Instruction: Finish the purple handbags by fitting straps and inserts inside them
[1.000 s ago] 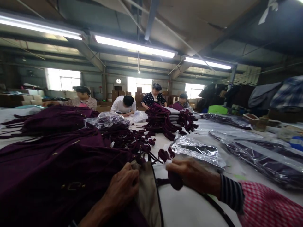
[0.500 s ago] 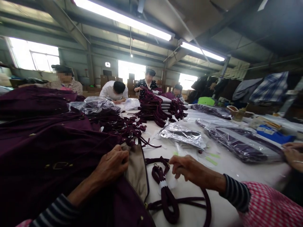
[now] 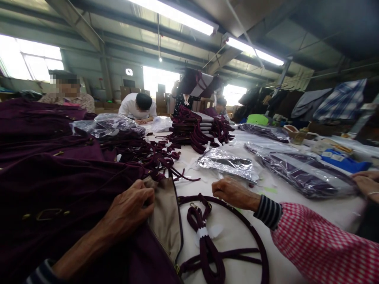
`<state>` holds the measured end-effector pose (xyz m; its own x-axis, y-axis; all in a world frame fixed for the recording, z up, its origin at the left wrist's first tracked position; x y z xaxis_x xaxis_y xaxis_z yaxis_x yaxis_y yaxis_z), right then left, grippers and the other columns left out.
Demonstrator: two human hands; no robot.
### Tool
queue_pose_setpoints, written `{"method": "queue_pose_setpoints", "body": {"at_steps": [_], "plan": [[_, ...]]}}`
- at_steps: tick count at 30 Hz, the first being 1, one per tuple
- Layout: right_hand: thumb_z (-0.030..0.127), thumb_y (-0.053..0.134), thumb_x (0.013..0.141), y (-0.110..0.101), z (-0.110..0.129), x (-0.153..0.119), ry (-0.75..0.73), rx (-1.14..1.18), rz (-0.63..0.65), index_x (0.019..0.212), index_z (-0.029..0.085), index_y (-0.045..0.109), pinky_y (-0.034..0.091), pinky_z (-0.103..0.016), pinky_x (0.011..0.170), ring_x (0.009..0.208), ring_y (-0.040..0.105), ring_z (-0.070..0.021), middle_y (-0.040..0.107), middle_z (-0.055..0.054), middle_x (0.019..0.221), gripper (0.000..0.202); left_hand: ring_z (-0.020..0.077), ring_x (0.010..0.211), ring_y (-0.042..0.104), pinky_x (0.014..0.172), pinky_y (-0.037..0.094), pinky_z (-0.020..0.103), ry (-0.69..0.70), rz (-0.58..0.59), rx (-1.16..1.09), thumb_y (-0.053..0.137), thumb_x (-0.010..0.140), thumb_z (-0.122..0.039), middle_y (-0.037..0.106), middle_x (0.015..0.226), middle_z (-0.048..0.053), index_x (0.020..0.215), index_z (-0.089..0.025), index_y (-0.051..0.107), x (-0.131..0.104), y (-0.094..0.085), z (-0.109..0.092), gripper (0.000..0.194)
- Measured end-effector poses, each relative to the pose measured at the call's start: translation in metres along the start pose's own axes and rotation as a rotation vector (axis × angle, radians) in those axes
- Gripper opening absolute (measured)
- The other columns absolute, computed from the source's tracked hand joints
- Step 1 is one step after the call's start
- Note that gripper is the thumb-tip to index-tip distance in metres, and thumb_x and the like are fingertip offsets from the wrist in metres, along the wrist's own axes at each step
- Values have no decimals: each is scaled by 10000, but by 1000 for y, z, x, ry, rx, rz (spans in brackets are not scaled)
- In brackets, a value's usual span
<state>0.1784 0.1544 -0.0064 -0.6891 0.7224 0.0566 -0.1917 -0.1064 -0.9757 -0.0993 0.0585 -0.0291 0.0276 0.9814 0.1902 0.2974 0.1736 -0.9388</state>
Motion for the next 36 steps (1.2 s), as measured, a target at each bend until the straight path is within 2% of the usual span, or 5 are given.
{"method": "queue_pose_setpoints", "body": {"at_steps": [9,15,24,29,36], "plan": [[68,549,806,-1,0,-5,14,90,17,753,152,679,358,-233,612,621,558,-125,649,-16,665,164,127,749,545,688,350,278,20,20,13,506,855,-226,504,883,-12,750,-207,583,0,1,1,131],[195,574,771,24,0,10,121,661,99,762,154,613,370,-213,453,486,538,-115,664,-16,674,57,137,759,550,692,351,285,20,28,15,496,859,-262,513,894,-9,757,-212,580,0,0,0,141],[256,630,754,44,24,25,214,1029,99,772,151,570,217,-179,395,461,501,-76,686,-32,698,122,138,764,542,688,358,288,22,21,14,498,857,-286,507,900,-7,759,-215,576,1,3,2,144],[311,650,783,38,30,25,89,949,153,806,141,635,273,-202,443,536,487,-94,651,-20,710,172,137,756,534,685,359,287,41,7,1,493,854,-289,503,892,-7,761,-216,574,1,2,2,143],[178,644,783,26,35,10,-36,565,2,738,143,676,400,-263,697,748,555,-151,652,-28,781,66,142,775,536,706,360,293,34,17,-16,511,835,-275,503,904,-5,771,-219,587,0,1,1,114]]}}
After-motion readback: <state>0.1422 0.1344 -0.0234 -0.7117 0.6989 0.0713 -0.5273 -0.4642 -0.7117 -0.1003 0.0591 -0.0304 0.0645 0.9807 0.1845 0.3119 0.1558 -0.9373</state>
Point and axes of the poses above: each hand's wrist, its own x-axis towards the middle knuckle, its own y-axis out of the palm, z = x × y, the point moved 6 cm from there along x, towards the middle knuckle
